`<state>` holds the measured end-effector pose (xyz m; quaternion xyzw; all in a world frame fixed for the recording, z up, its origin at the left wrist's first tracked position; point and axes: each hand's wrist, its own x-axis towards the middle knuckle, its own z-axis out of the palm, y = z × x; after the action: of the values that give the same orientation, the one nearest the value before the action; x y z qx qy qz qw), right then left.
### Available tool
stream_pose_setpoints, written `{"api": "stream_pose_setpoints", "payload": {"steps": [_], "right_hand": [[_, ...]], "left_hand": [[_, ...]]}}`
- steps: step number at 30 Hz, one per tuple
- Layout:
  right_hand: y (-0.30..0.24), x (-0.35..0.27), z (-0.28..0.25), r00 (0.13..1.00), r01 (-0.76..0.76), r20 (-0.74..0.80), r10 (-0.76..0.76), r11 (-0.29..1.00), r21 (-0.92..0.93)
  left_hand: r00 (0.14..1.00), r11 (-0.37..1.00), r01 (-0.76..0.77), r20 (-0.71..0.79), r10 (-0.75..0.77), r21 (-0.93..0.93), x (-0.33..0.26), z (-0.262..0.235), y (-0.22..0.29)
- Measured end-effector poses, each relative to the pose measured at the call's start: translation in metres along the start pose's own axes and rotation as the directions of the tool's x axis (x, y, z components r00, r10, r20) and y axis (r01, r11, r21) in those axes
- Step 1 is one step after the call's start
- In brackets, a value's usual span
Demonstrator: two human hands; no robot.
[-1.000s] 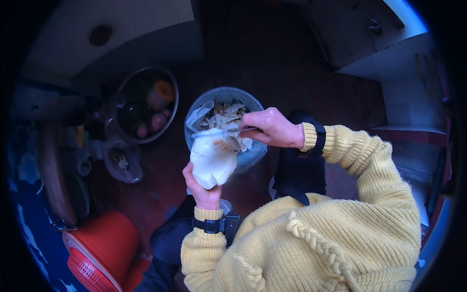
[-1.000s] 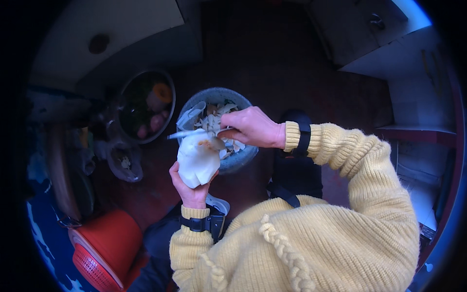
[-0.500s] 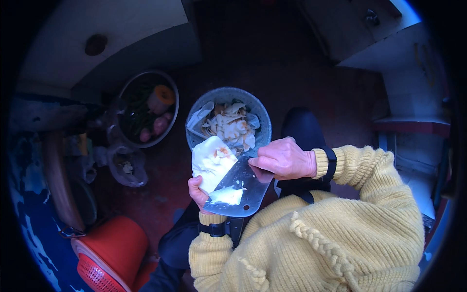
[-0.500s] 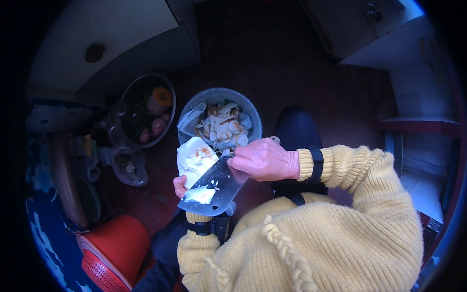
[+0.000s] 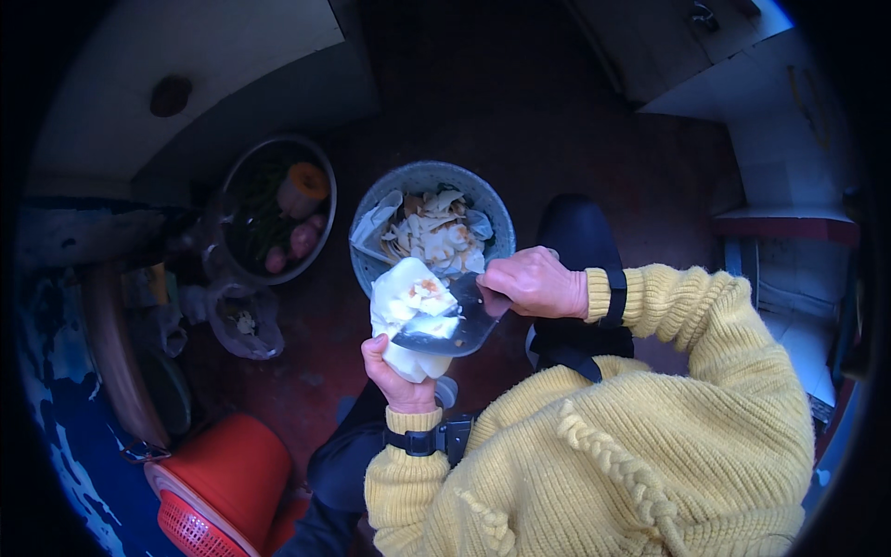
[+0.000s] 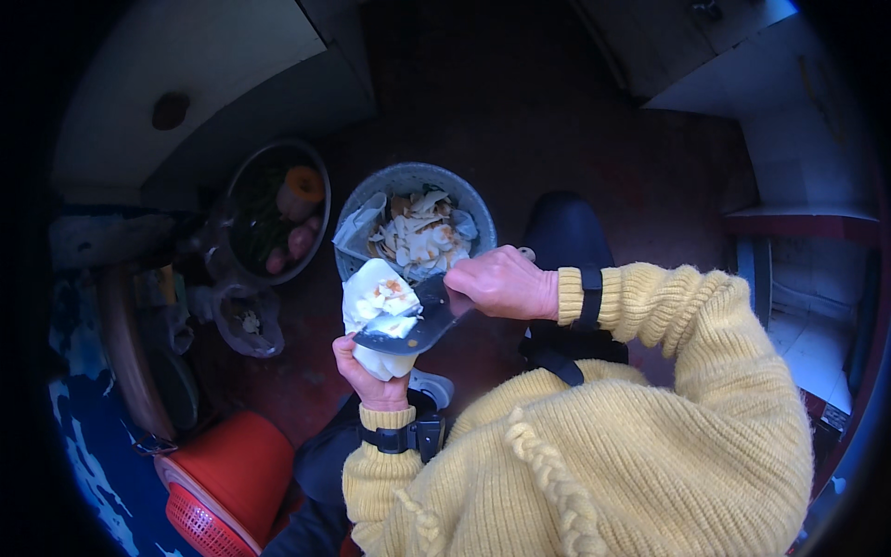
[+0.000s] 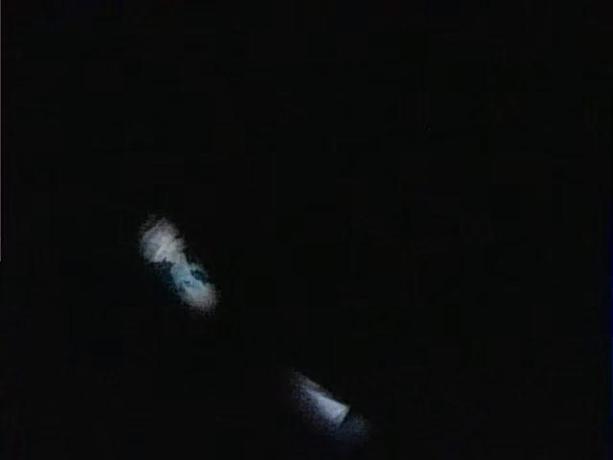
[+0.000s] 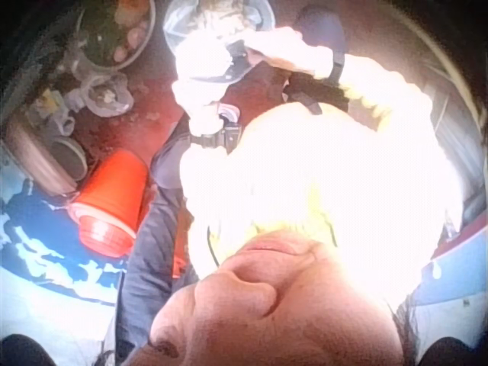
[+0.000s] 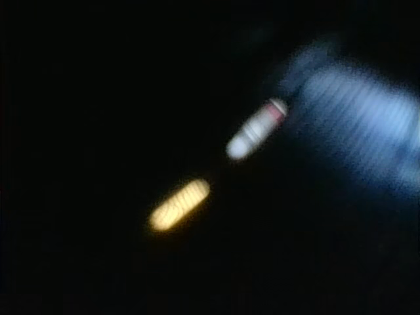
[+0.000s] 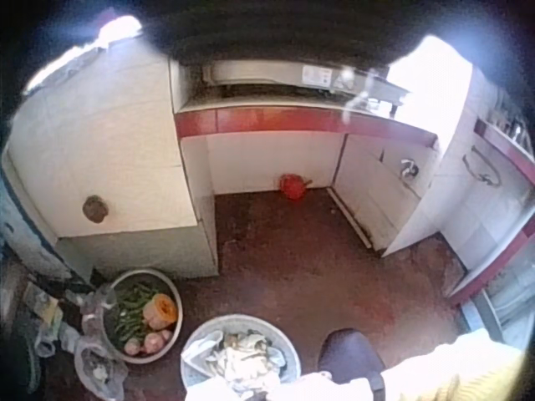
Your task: The person sits on the floor and uses a knife to peel the outer skin of a white root vegetable, rotating it to remove strips of peel that fall into a nearby basket. The peeled vegetable is held in the left hand while the right hand guides the knife.
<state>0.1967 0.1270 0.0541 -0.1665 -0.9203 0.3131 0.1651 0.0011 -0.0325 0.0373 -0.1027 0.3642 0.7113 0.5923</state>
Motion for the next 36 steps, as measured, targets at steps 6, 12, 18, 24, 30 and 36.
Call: {"api": "stream_pose_setpoints", "payload": {"steps": [6,12,18,24,30,36], "right_hand": [[-0.015,0.004,0.004,0.977,-0.211,0.009,0.215,0.949,0.234],[-0.017,0.011,0.005,0.929,-0.322,0.012,0.37,0.79,0.521],[-0.014,0.009,-0.004,0.922,-0.318,-0.016,0.387,0.78,0.538],[-0.01,0.006,-0.015,0.951,-0.298,0.03,0.308,0.883,0.363],[-0.008,0.008,-0.021,0.964,-0.239,-0.023,0.265,0.9,0.365],[-0.003,0.018,-0.042,0.916,-0.371,0.094,0.39,0.732,0.571]], "left_hand": [[0.998,0.998,-0.009,-0.067,0.006,-0.054,0.005,-0.004,-0.004],[0.999,0.998,0.009,-0.031,-0.011,-0.065,0.001,0.002,-0.001],[0.998,0.997,0.042,-0.034,-0.044,-0.064,-0.002,0.001,0.0],[0.999,0.997,0.044,-0.017,-0.045,-0.069,0.001,-0.004,-0.001],[0.998,0.998,0.045,-0.048,-0.047,-0.044,0.0,-0.003,-0.003],[0.996,0.995,0.084,-0.004,-0.084,-0.049,-0.001,-0.006,-0.001]]}}
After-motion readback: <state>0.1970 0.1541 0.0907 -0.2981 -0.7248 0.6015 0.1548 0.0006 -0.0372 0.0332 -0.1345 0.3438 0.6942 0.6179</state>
